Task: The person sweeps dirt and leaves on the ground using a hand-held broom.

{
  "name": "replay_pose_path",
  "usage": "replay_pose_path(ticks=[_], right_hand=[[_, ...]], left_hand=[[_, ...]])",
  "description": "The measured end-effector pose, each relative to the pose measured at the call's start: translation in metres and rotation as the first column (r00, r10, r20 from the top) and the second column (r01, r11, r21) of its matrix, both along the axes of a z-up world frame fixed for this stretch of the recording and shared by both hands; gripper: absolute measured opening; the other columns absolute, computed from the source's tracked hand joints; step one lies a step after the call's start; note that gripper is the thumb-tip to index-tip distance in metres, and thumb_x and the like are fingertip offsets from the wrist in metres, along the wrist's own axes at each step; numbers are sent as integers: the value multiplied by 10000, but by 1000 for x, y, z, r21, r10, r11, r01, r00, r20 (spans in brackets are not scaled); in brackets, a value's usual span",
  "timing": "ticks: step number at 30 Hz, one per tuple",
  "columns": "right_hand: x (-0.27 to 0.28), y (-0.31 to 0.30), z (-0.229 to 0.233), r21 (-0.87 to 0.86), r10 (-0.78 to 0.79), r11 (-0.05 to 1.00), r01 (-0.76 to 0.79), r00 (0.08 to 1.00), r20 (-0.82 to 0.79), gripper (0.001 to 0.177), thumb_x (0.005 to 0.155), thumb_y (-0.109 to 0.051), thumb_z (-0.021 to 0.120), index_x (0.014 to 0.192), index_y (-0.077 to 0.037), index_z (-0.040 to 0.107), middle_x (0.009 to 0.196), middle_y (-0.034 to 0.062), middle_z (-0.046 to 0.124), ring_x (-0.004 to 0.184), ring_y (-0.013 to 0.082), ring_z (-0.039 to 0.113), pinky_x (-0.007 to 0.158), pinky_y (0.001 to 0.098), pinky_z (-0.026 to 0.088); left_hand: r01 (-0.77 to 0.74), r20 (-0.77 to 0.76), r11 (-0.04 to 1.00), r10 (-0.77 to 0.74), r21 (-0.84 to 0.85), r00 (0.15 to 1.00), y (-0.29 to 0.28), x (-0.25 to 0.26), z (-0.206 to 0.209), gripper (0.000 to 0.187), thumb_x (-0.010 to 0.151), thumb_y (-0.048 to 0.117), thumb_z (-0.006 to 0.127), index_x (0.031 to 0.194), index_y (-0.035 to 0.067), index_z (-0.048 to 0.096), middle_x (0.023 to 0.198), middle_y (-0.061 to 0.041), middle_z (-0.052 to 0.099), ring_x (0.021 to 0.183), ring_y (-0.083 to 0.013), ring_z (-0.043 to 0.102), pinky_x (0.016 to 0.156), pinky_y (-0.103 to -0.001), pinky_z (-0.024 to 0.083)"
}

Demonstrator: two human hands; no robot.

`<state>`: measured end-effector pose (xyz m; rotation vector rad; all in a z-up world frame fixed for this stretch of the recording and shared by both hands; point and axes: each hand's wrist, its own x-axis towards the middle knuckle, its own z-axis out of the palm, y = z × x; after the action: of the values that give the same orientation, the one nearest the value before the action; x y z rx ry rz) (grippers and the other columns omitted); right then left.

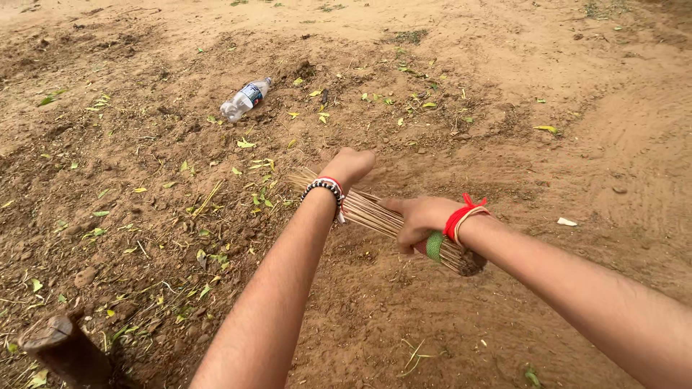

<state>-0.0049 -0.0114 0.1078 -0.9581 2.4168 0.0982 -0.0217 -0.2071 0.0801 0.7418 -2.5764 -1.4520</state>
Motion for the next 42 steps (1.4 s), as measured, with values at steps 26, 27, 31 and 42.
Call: replay_pose_path(ticks=[26,27,31,42], right_hand=[[-139,-24,-55,-391,75,915,104,906,417,702,764,-153,855,1388,10,577,879,171,783,688,229,748,564,370,602],[-145,-17,-58,-461,62,883,89,951,303,796,765,-193,854,1451,-59,473,920,168,764,726,231,741,613,370,588],[-176,17,-39,-545,-216,808,224,973,80,1036,790,-294,799,1615,-200,181,1031,179,743,841,276,730,756,397,556],[-246,89,-156,-140,-363,926,350,928,-82,857,699,-313,847,1395,35,488,1206,227,701,1070,288,719,893,375,578]], left_hand=[[-262,172,948,293,-179,941,69,-50,-18,892,878,426,641,1487,-98,253,1496,-363,349,1335,-449,479,1118,-422,427],[-305,173,949,315,-82,933,80,-52,-20,885,870,402,629,1498,-85,238,1504,-351,349,1335,-441,505,1102,-417,470],[-219,62,957,211,189,975,109,-90,-37,843,906,356,583,1503,-139,252,1528,-349,392,1409,-402,481,1165,-406,412],[89,448,945,65,-314,891,199,-102,3,817,968,578,502,1583,94,267,1649,-165,272,1523,-326,282,1191,-630,268]])
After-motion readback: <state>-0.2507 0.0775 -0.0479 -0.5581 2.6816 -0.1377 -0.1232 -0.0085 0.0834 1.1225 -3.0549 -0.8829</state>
